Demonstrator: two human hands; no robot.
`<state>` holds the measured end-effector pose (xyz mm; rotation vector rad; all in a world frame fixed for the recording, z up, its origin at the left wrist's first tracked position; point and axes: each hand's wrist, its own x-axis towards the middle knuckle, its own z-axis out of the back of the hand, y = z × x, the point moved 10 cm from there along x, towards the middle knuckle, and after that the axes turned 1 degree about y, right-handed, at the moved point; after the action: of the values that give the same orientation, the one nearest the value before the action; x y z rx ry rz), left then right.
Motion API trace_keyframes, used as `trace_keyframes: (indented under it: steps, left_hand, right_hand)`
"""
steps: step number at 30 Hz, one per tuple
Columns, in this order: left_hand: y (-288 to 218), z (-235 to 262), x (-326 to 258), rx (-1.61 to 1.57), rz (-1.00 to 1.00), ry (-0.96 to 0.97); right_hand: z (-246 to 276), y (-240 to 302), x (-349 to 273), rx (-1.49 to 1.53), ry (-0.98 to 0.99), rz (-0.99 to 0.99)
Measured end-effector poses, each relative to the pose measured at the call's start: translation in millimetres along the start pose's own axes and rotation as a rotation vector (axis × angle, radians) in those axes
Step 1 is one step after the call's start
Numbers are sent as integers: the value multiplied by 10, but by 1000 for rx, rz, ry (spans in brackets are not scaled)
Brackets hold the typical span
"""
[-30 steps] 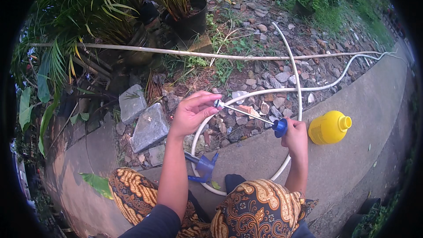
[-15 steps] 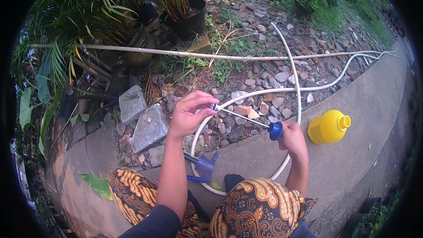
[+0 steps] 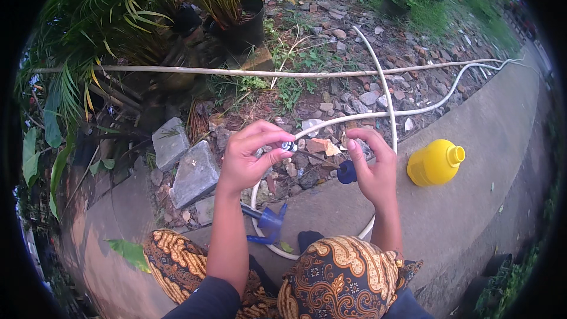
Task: The person assembles a manual garden sprayer by attaching a blue pump head to a yellow container, inserting the pump rod, and connecting a hose. They then attach a metal spray wand to the pump head and test the assembly by pumping water onto nearby plants.
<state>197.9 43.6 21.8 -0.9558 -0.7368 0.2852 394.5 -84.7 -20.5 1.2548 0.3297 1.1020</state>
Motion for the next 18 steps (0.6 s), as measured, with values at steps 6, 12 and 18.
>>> trace_keyframes:
  steps: [6, 12, 18]
  left_hand:
    - [-113, -232, 48, -1, -31, 87]
    - [-88, -309, 42, 13, -34, 99]
    - [-83, -388, 55, 62, -23, 122]
  right_hand:
    - [-699, 73, -112, 602, 374, -150]
    - [-756, -60, -165, 713, 400, -240]
    - [-765, -166, -212, 804, 395, -277]
